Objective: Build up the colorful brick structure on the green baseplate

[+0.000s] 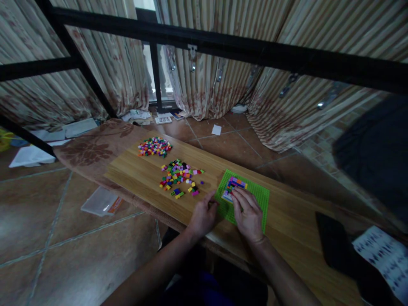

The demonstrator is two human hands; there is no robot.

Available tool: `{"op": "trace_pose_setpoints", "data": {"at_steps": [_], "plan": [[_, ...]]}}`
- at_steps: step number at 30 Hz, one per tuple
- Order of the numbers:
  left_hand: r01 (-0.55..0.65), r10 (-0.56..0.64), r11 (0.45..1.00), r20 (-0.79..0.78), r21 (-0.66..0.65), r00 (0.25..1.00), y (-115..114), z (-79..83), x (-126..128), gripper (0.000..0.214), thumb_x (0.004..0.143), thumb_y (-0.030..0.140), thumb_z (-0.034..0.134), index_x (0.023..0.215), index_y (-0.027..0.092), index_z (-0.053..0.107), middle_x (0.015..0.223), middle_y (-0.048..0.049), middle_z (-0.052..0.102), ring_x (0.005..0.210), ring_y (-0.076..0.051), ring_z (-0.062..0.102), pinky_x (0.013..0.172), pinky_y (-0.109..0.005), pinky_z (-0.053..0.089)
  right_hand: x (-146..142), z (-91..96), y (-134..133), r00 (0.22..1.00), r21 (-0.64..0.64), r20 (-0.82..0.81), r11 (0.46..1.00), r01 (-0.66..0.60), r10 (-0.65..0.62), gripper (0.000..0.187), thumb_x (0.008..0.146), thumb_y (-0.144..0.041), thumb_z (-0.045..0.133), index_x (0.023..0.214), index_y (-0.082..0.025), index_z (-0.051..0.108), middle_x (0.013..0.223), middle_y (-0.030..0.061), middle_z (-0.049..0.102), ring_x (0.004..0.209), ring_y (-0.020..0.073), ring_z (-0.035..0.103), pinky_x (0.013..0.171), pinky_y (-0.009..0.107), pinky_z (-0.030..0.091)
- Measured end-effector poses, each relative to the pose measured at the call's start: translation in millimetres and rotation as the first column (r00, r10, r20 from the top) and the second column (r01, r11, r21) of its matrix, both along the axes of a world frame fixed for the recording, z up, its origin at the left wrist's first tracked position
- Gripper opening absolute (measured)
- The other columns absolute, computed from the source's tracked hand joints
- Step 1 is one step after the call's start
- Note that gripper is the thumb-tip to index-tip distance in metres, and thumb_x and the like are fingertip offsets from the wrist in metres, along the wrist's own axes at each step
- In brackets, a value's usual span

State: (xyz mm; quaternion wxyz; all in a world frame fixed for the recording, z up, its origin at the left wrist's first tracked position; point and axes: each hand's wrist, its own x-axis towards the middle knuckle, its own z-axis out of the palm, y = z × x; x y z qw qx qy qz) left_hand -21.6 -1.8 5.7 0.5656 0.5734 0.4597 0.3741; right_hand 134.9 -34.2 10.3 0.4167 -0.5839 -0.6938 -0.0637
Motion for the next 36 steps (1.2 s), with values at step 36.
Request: {"op": "trace_pose_setpoints", "data": {"at_steps": [36], "plan": [[0.328,0.022,0.7,0.478,-0.635,0.878,-43,39.7,-6,0.038,0.067,0.048,0.077,0.077,0.013,0.067,0.069,-0.0019,0.062,0.065,-0.009,0.057,0.065,-0.021,0.043,-34,5.1,-70,0.919,-0.179,-0.38,0.983,0.039,-0.106,0.017,0.09,-0.029,0.057,0.102,-0.027,0.069,0.096,0.0039,0.068,0.092,0.0188,0.062,0.079,0.035,0.052]]}}
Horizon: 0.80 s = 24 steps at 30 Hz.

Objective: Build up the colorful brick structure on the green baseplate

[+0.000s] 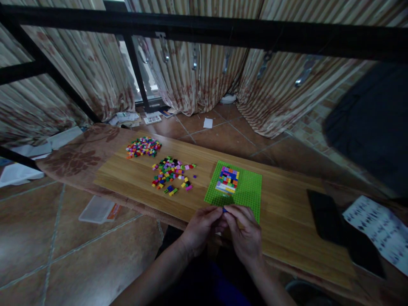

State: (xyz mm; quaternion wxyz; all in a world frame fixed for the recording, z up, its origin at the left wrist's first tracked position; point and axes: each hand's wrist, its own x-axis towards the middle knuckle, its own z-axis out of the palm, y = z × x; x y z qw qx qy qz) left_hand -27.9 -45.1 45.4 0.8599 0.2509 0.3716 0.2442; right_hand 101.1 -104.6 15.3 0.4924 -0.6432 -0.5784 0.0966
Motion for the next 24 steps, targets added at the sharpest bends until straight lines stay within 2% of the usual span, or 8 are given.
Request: {"op": "trace_pose_setpoints", "data": {"at_steps": [5,8,10,12,14,18,20,24], "plan": [[0.002,-0.001,1.0,0.038,-0.018,0.999,3,-0.7,0,0.035,0.065,0.043,0.08,0.078,0.013,0.067,0.07,-0.0001,0.061,0.063,-0.007,0.056,0.065,-0.02,0.043,1,2.0,1,1.0,-0.013,-0.024,1.0,-0.015,0.014,0.017,0.089,-0.028,0.06,0.103,-0.027,0.068,0.098,0.0041,0.067,0.094,0.0185,0.062,0.081,0.035,0.052],[0.005,-0.002,0.998,0.046,-0.056,0.999,5,-2.8,0,0.037,0.066,0.046,0.078,0.079,0.013,0.066,0.073,-0.0011,0.063,0.064,-0.008,0.057,0.066,-0.021,0.043,4,6.9,1,1.0,-0.033,-0.009,0.999,-0.025,0.024,0.019,0.088,-0.027,0.06,0.106,-0.027,0.067,0.101,0.0045,0.067,0.098,0.0188,0.061,0.084,0.035,0.052],[0.012,-0.012,0.999,0.021,-0.031,1.0,6,-5.5,0,0.039,0.069,0.049,0.075,0.079,0.013,0.066,0.073,-0.0018,0.063,0.064,-0.009,0.056,0.066,-0.022,0.043,7,10.9,2,0.999,-0.042,0.014,0.998,-0.047,0.047,0.022,0.088,-0.026,0.06,0.109,-0.027,0.066,0.103,0.0046,0.067,0.099,0.0189,0.061,0.085,0.035,0.052],[0.03,-0.028,0.997,-0.025,0.077,0.999,8,-9.0,0,0.04,0.072,0.052,0.071,0.075,0.013,0.065,0.069,-0.0012,0.061,0.062,-0.009,0.053,0.065,-0.022,0.042,9,14.7,3,0.994,-0.071,0.034,0.992,-0.103,0.105,0.023,0.089,-0.025,0.059,0.111,-0.027,0.065,0.104,0.0043,0.067,0.099,0.0185,0.061,0.084,0.035,0.052],[0.064,-0.043,0.968,-0.088,0.241,0.995,10,-12.7,0,0.042,0.076,0.054,0.066,0.071,0.013,0.064,0.064,0.0002,0.057,0.06,-0.01,0.05,0.063,-0.023,0.04,12,17.8,5,0.984,-0.115,0.047,0.979,-0.165,0.172,0.023,0.089,-0.025,0.059,0.112,-0.027,0.064,0.102,0.0037,0.067,0.097,0.018,0.061,0.083,0.034,0.053],[0.155,-0.036,0.844,-0.234,0.514,0.972,17,-16.0,0,0.043,0.081,0.054,0.059,0.065,0.014,0.061,0.059,0.002,0.05,0.059,-0.01,0.044,0.059,-0.023,0.034,19,22.2,9,0.971,-0.172,0.084,0.963,-0.208,0.224,0.016,0.09,-0.026,0.058,0.104,-0.026,0.065,0.094,0.0027,0.068,0.09,0.0177,0.061,0.078,0.033,0.052],[0.2,-0.041,0.799,-0.281,0.568,0.959,20,-14.8,0,0.044,0.083,0.053,0.056,0.062,0.014,0.059,0.058,0.0025,0.048,0.057,-0.01,0.042,0.057,-0.022,0.033,22,24.5,11,0.963,-0.181,0.114,0.958,-0.223,0.246,0.014,0.09,-0.028,0.058,0.102,-0.026,0.065,0.092,0.0028,0.068,0.088,0.0178,0.061,0.076,0.032,0.052],[0.251,-0.063,0.759,-0.316,0.601,0.947,28,-11.9,1,0.044,0.083,0.054,0.056,0.061,0.015,0.057,0.056,0.0034,0.045,0.055,-0.009,0.039,0.054,-0.022,0.03,26,29.5,16,0.95,-0.166,0.171,0.958,-0.233,0.261,0.016,0.089,-0.03,0.058,0.102,-0.025,0.066,0.092,0.0033,0.068,0.088,0.0185,0.061,0.076,0.033,0.052]]}}
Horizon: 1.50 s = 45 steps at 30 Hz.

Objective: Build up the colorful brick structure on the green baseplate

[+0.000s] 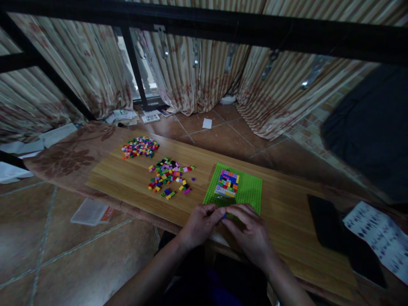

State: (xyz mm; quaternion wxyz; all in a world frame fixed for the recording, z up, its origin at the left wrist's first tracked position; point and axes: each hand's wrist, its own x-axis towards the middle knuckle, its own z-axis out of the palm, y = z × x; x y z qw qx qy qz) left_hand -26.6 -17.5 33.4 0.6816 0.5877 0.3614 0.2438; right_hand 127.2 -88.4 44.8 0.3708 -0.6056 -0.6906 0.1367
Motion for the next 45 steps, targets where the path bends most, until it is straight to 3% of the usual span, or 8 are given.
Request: {"op": "trace_pose_setpoints", "data": {"at_steps": [3,6,9,11,15,22,33,45], "plan": [[-0.016,0.016,1.0,0.007,0.025,1.0,5,-2.1,3,0.043,0.084,0.052,0.055,0.062,0.016,0.058,0.056,0.003,0.046,0.055,-0.01,0.04,0.054,-0.022,0.031,2,0.3,7,0.999,0.048,0.031,0.998,0.029,-0.031,0.015,0.089,-0.029,0.059,0.101,-0.025,0.067,0.093,0.0033,0.067,0.089,0.0184,0.061,0.076,0.032,0.052],[-0.136,0.137,0.987,-0.008,0.087,0.991,11,-9.0,5,0.036,0.087,0.047,0.053,0.072,0.017,0.064,0.063,0.0003,0.056,0.06,-0.013,0.048,0.058,-0.023,0.037,6,-6.2,20,0.98,0.179,0.101,0.972,0.15,-0.169,0.016,0.087,-0.029,0.062,0.101,-0.025,0.068,0.097,0.0044,0.067,0.091,0.0192,0.059,0.08,0.034,0.05],[-0.301,0.318,0.929,-0.049,0.216,0.947,18,-18.4,6,0.022,0.087,0.034,0.054,0.095,0.019,0.068,0.085,-0.0043,0.066,0.078,-0.018,0.058,0.073,-0.027,0.044,9,-17.9,34,0.94,0.288,0.181,0.93,0.23,-0.288,0.019,0.087,-0.03,0.062,0.104,-0.025,0.069,0.104,0.0063,0.065,0.095,0.0213,0.057,0.085,0.038,0.048],[-0.336,0.369,0.891,-0.059,0.305,0.927,23,-22.9,7,0.024,0.085,0.025,0.054,0.106,0.02,0.067,0.099,-0.0068,0.067,0.092,-0.02,0.06,0.085,-0.03,0.044,9,-26.3,42,0.924,0.309,0.227,0.923,0.231,-0.307,0.02,0.087,-0.03,0.061,0.106,-0.026,0.07,0.111,0.0071,0.064,0.098,0.0226,0.055,0.086,0.04,0.046],[-0.281,0.33,0.884,-0.07,0.374,0.942,31,-22.5,12,0.025,0.086,0.021,0.052,0.105,0.021,0.068,0.103,-0.0074,0.067,0.098,-0.021,0.06,0.091,-0.031,0.045,4,-39.8,51,0.891,0.315,0.291,0.914,0.254,-0.348,0.022,0.087,-0.03,0.061,0.107,-0.027,0.069,0.12,0.0071,0.061,0.102,0.0249,0.052,0.09,0.044,0.042],[-0.271,0.322,0.899,-0.099,0.345,0.942,38,-21.7,23,0.023,0.088,0.026,0.051,0.098,0.019,0.07,0.097,-0.007,0.07,0.091,-0.019,0.063,0.086,-0.029,0.047,2,-49.5,52,0.852,0.374,0.323,0.883,0.285,-0.412,0.025,0.085,-0.031,0.063,0.109,-0.031,0.068,0.132,0.0052,0.056,0.113,0.0297,0.047,0.093,0.048,0.039],[-0.324,0.385,0.915,-0.274,0.24,0.882,46,-12.9,35,0.035,0.077,0.033,0.064,0.107,0.015,0.069,0.077,-0.0043,0.07,0.064,-0.017,0.06,0.065,-0.028,0.046,-1,-55.9,49,0.849,0.359,0.322,0.884,0.3,-0.419,0.032,0.086,-0.027,0.06,0.118,-0.03,0.064,0.137,0.0077,0.052,0.117,0.032,0.044,0.095,0.052,0.035],[-0.345,0.398,0.908,-0.23,0.238,0.888,55,-30.4,41,0.026,0.075,0.025,0.064,0.099,0.016,0.07,0.081,-0.0027,0.071,0.072,-0.015,0.064,0.065,-0.024,0.047,2,-55.5,47,0.808,0.399,0.329,0.847,0.35,-0.489,0.028,0.086,-0.034,0.063,0.112,-0.025,0.067,0.124,0.0067,0.062,0.11,0.0262,0.05,0.094,0.043,0.04]]}}
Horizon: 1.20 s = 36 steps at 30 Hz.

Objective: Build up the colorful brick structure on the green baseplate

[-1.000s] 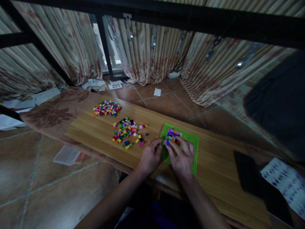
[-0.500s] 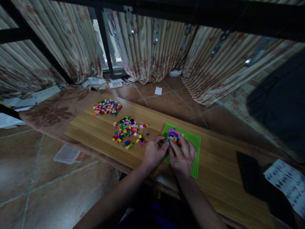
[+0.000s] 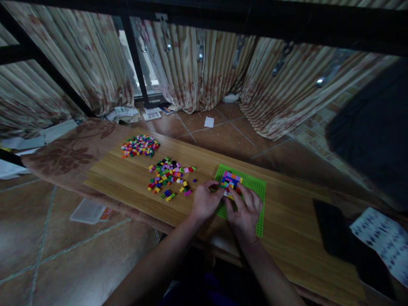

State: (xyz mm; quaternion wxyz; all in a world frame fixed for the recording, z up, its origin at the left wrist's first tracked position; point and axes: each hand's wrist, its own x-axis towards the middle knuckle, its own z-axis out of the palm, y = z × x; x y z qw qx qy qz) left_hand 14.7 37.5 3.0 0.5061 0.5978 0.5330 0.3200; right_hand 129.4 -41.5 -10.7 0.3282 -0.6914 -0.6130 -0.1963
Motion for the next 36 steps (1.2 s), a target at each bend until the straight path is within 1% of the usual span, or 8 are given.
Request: {"op": "trace_pose_setpoints", "data": {"at_steps": [11,17,20,25,27,32,34,36], "plan": [[0.015,-0.015,1.0,0.031,0.02,0.999,6,6.9,4,0.02,0.071,0.014,0.063,0.089,0.012,0.071,0.078,-0.005,0.071,0.069,-0.015,0.063,0.065,-0.025,0.048,-1,-1.5,-3,0.999,-0.062,-0.04,0.998,-0.018,0.016,0.032,0.088,-0.034,0.06,0.118,-0.024,0.064,0.123,0.0067,0.062,0.111,0.0265,0.05,0.095,0.043,0.038],[0.033,-0.037,0.999,0.105,0.035,0.994,6,11.2,-6,0.024,0.079,0.027,0.063,0.095,0.012,0.071,0.087,-0.0072,0.073,0.075,-0.018,0.066,0.072,-0.028,0.052,6,5.7,-14,0.966,-0.068,-0.259,0.997,-0.04,0.021,0.041,0.089,-0.037,0.057,0.127,-0.022,0.057,0.126,0.0092,0.06,0.117,0.0253,0.049,0.101,0.045,0.039],[0.012,-0.015,1.0,0.22,0.011,0.975,5,15.5,-13,0.035,0.088,0.036,0.052,0.11,0.012,0.067,0.107,-0.0105,0.072,0.098,-0.021,0.066,0.089,-0.032,0.05,9,6.8,-18,0.853,-0.069,-0.522,0.998,-0.008,-0.029,0.053,0.086,-0.043,0.058,0.132,-0.018,0.052,0.131,0.0125,0.056,0.123,0.0258,0.048,0.105,0.046,0.037],[0.114,-0.092,0.992,0.313,-0.051,0.945,-8,9.6,-11,0.054,0.093,0.052,0.04,0.134,0.019,0.052,0.144,-0.0078,0.048,0.136,-0.022,0.041,0.115,-0.037,0.028,7,9.0,-10,0.339,-0.072,-0.939,0.996,-0.049,-0.051,0.069,0.084,-0.056,0.055,0.139,-0.017,0.043,0.142,0.0134,0.048,0.129,0.0246,0.047,0.108,0.044,0.038],[0.16,-0.126,0.984,0.334,-0.074,0.934,-17,4.6,-5,0.058,0.093,0.056,0.037,0.137,0.02,0.049,0.148,-0.0058,0.043,0.14,-0.022,0.034,0.118,-0.038,0.023,4,10.8,-5,0.218,-0.057,-0.975,0.995,-0.078,-0.039,0.067,0.084,-0.059,0.052,0.137,-0.019,0.046,0.143,0.0102,0.048,0.131,0.0236,0.045,0.11,0.043,0.035],[0.163,-0.104,0.979,0.39,-0.122,0.915,-34,-3.0,2,0.062,0.091,0.061,0.036,0.14,0.025,0.045,0.15,-0.0021,0.039,0.141,-0.023,0.032,0.118,-0.039,0.021,4,8.5,-4,0.171,-0.056,-0.984,0.995,-0.08,-0.042,0.058,0.083,-0.061,0.051,0.13,-0.026,0.055,0.142,0.0037,0.05,0.133,0.0229,0.044,0.113,0.044,0.031],[0.153,-0.082,0.978,0.413,-0.142,0.907,-36,-5.8,1,0.063,0.09,0.063,0.036,0.14,0.025,0.046,0.151,-0.0021,0.038,0.14,-0.023,0.032,0.119,-0.039,0.021,7,6.8,-6,0.202,-0.073,-0.978,0.994,-0.083,-0.055,0.058,0.085,-0.062,0.047,0.13,-0.026,0.055,0.141,0.0049,0.051,0.131,0.0235,0.046,0.111,0.045,0.033],[0.144,-0.053,0.974,0.446,-0.174,0.894,-36,-8.3,-1,0.065,0.09,0.064,0.035,0.139,0.024,0.046,0.151,-0.0038,0.036,0.141,-0.024,0.032,0.118,-0.039,0.021,13,9.6,-5,0.302,-0.106,-0.95,0.992,-0.066,-0.082,0.061,0.087,-0.062,0.043,0.131,-0.022,0.054,0.14,0.0085,0.052,0.13,0.0242,0.047,0.11,0.045,0.034]]}}
